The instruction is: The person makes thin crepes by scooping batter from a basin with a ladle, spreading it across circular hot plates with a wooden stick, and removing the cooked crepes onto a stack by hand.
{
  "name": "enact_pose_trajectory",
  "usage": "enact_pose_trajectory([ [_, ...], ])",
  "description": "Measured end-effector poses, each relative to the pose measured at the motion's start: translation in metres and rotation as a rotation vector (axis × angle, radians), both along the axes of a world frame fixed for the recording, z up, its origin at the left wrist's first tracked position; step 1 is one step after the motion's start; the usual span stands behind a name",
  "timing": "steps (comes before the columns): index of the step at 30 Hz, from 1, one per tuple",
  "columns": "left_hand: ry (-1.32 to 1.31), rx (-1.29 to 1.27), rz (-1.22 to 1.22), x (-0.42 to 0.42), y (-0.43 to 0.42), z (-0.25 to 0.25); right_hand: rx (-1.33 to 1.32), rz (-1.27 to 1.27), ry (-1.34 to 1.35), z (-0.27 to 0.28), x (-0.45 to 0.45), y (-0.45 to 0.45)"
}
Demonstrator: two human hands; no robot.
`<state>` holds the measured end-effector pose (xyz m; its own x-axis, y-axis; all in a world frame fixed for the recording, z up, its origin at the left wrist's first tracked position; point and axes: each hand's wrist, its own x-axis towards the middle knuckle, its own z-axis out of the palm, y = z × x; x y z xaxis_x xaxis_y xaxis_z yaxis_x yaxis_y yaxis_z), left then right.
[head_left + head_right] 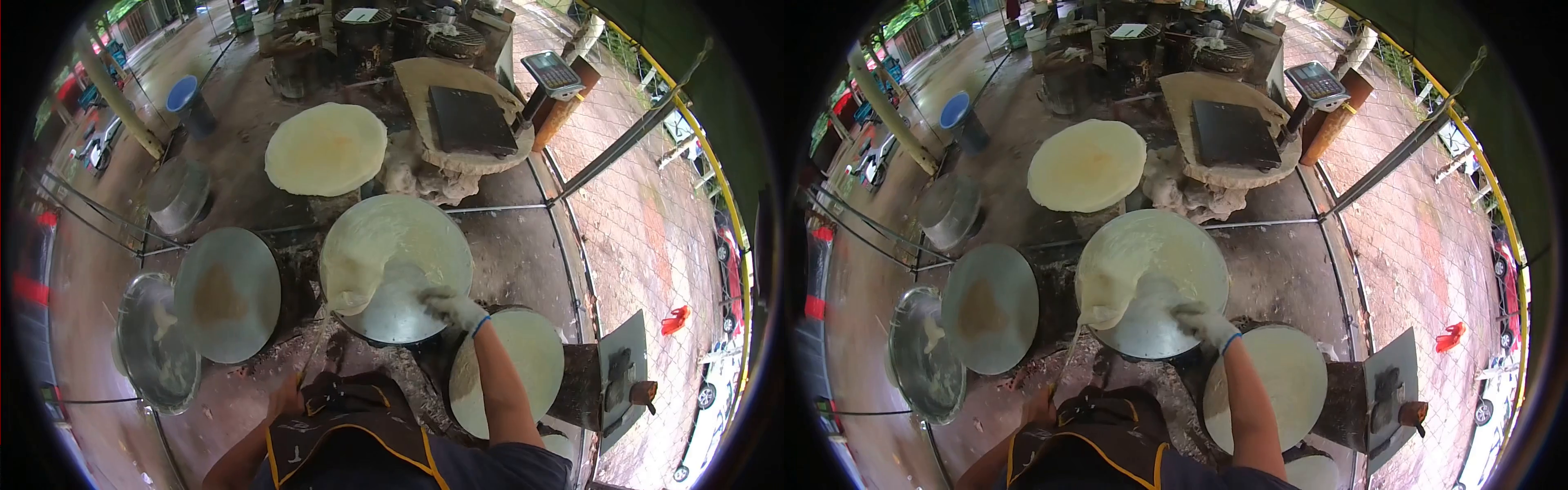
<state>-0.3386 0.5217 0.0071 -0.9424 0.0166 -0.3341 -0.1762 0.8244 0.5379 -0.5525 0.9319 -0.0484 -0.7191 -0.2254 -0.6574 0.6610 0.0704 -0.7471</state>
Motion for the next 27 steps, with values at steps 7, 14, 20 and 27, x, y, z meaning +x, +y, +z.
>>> enact_pose_trajectory([
  [7, 0.116, -0.089, -0.12, 0.008, -0.001, -0.018, -0.01, 0.114, 0.047, 0.041, 0.017, -0.022],
  [14, 0.283, -0.05, -0.243, -0.008, -0.026, -0.001, -0.059, -0.259, 0.09, 0.044, 0.064, -0.034],
  [20, 0.312, 0.061, -0.252, -0.037, -0.084, -0.009, -0.114, -0.384, 0.057, 0.048, 0.152, -0.097],
  [27, 0.522, 0.384, -0.215, -0.093, -0.156, -0.023, -0.076, -0.52, 0.186, -0.019, 0.156, -0.299],
])
